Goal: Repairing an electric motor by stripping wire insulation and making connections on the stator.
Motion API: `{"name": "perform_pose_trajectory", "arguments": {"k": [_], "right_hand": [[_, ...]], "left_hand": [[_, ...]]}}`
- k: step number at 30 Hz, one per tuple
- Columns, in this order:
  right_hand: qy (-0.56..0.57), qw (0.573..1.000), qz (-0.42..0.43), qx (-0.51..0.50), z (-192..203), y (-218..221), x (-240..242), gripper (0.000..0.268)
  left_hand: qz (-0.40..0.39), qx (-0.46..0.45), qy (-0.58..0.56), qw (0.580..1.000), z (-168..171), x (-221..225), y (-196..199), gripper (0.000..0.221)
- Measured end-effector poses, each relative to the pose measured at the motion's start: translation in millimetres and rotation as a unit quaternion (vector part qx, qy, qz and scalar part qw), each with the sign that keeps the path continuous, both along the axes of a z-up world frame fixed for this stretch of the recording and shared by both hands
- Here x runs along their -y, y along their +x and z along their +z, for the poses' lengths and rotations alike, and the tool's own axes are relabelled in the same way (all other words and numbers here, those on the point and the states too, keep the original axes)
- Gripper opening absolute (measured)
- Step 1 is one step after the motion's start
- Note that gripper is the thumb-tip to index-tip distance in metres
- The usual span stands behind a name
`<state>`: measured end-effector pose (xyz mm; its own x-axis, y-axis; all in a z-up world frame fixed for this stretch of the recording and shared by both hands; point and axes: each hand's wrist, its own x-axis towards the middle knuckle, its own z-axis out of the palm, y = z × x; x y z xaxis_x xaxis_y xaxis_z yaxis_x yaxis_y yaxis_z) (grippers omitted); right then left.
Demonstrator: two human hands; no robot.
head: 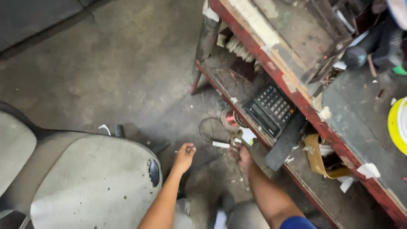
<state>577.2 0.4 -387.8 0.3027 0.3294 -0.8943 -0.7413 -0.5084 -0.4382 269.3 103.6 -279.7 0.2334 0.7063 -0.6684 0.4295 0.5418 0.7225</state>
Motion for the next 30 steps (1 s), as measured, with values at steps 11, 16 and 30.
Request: {"name": "perform_pose_trajectory", "arguments": {"k": [11,16,30], "right_hand": [[0.104,0.993,0.048,0.011,-4,25,10,0.027],[-0.100,0.836,0.388,0.374,-97,87,-14,0.067],[0.263,0.952,-0.155,0.031,-154,131,-47,0.024]], "left_hand": [[0.090,0.071,0.081,0.990,4,94,-19,0.024],[0.061,0.149,0.099,0.982,-83,101,-2,0.024],[0.045,0.143,0.166,0.975,-155,97,-19,0.020]]}}
